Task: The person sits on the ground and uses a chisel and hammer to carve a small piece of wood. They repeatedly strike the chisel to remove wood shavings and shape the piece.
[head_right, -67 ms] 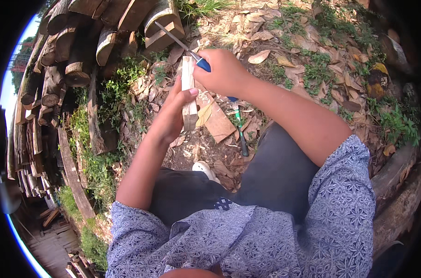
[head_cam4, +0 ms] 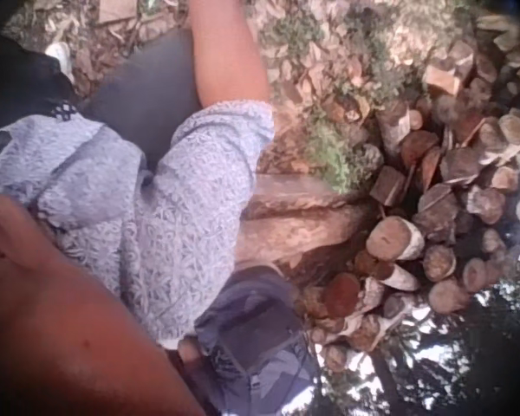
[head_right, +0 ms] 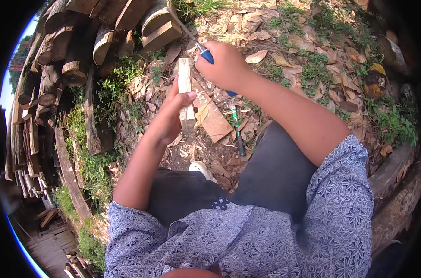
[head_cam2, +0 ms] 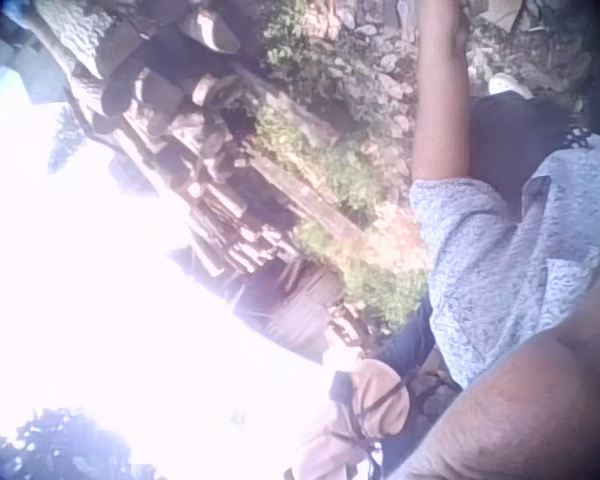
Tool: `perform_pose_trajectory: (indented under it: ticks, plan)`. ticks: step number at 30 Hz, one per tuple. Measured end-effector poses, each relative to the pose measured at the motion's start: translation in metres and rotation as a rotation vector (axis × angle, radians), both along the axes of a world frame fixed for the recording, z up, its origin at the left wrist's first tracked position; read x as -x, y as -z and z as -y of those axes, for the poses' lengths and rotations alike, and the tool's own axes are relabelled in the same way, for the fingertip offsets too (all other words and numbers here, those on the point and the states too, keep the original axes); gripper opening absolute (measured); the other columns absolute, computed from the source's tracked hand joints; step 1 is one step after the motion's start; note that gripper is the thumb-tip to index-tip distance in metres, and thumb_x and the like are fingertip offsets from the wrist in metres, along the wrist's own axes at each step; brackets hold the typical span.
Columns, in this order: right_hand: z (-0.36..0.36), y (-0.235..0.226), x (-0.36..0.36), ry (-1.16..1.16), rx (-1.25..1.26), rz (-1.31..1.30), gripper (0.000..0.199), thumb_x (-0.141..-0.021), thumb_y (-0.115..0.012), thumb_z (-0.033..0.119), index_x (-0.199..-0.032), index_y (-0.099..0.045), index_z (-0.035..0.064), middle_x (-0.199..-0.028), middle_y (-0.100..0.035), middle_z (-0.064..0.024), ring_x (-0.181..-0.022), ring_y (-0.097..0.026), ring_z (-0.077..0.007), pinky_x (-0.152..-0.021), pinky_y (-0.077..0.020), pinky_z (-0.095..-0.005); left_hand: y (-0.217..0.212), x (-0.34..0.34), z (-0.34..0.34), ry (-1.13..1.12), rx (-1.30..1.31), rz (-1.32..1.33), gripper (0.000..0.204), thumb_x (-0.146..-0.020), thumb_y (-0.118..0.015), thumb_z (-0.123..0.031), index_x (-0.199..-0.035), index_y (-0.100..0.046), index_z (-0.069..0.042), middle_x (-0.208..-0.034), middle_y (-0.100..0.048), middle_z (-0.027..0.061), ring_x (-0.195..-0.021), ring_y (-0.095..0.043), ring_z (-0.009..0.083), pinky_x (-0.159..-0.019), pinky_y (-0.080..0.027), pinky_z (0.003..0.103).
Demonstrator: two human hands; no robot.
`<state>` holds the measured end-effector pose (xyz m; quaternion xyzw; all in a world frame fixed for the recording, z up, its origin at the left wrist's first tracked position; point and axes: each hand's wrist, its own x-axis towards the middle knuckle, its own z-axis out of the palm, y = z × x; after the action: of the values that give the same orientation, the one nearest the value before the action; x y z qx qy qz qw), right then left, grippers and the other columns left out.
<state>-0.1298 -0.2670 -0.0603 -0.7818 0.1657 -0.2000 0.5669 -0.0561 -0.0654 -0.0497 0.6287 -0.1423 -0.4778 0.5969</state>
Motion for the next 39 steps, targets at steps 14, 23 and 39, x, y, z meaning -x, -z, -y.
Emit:
perform_pose_trajectory:
  ticks: [14,23,39]
  plan:
    - [0.068,0.021,0.06,0.07,-0.025,-0.228,0.03,-0.093,-0.077,0.032,-0.106,-0.066,0.0076,-0.081,-0.067,0.0005,-0.056,-0.053,-0.0034,-0.051,-0.0463,-0.0215,0.012,-0.001,-0.003,-0.046,-0.051,0.2,0.102,-0.086,-0.07,-0.045,-0.161,-0.019,0.002,-0.148,-0.044,0.0233,-0.132,-0.053,0.03,-0.105,-0.047,0.044]
    - [0.06,0.022,0.059,-0.052,-0.092,-0.253,0.034,-0.101,-0.065,0.028,-0.125,-0.065,0.0045,-0.095,-0.073,-0.0013,-0.055,-0.049,-0.0014,-0.049,-0.0434,-0.0192,0.003,0.005,-0.02,0.091,0.483,-0.44,0.076,-0.092,-0.043,-0.048,-0.146,-0.042,0.005,-0.132,-0.058,0.0238,-0.116,-0.066,0.0386,-0.092,-0.057,0.053]
    - [0.026,0.004,0.027,-0.248,-0.111,-0.48,0.062,-0.101,-0.057,0.016,-0.159,-0.039,0.0118,-0.09,-0.066,-0.0045,-0.07,-0.059,-0.0125,-0.065,-0.0533,-0.0307,0.099,-0.017,-0.036,-0.033,-0.219,-0.09,0.054,-0.096,-0.053,-0.037,-0.136,-0.045,-0.001,-0.123,-0.056,0.0152,-0.107,-0.064,0.0314,-0.094,-0.055,0.054]
